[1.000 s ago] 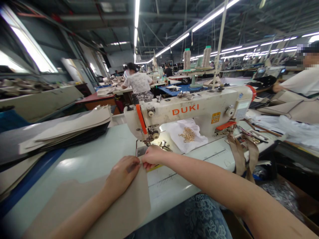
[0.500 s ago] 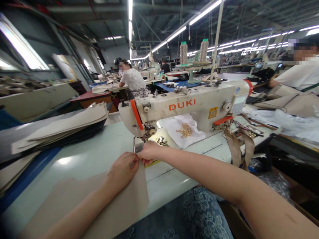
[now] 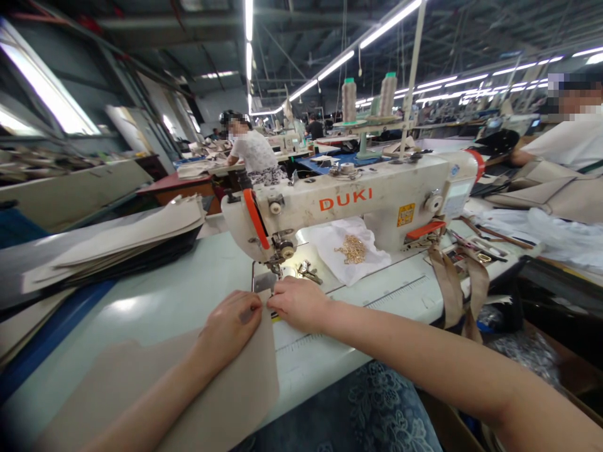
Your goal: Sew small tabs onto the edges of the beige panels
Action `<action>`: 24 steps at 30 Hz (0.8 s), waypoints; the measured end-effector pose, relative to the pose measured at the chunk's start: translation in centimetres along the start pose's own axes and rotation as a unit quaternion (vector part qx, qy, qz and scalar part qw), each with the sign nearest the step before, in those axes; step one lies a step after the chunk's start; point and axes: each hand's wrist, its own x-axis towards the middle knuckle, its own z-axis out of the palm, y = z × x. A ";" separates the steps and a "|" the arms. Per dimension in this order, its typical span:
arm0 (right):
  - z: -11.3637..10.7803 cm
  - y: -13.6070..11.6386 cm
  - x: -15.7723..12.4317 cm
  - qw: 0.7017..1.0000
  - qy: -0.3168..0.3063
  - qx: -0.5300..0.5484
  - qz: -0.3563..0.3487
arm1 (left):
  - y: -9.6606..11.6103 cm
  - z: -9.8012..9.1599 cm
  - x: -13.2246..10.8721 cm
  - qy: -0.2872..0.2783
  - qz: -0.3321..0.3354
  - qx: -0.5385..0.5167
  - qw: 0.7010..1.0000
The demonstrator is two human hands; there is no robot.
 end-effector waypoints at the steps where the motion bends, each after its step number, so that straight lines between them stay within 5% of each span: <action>1: 0.0 0.0 0.1 1.000 -0.001 -0.009 -0.007 | 0.0 0.0 0.0 0.000 -0.001 -0.002 1.000; 11: -0.4 0.4 0.2 0.995 -0.038 -0.058 -0.072 | -0.1 -0.1 0.1 -0.028 0.014 0.001 1.000; 18: -2.5 -0.1 -0.9 0.968 -0.055 -0.103 -0.221 | -0.2 -0.1 0.1 -0.033 0.022 0.004 0.999; 24: -1.9 -0.3 -0.4 0.950 -0.050 -0.106 -0.290 | -0.2 0.0 0.0 -0.025 0.019 0.005 1.000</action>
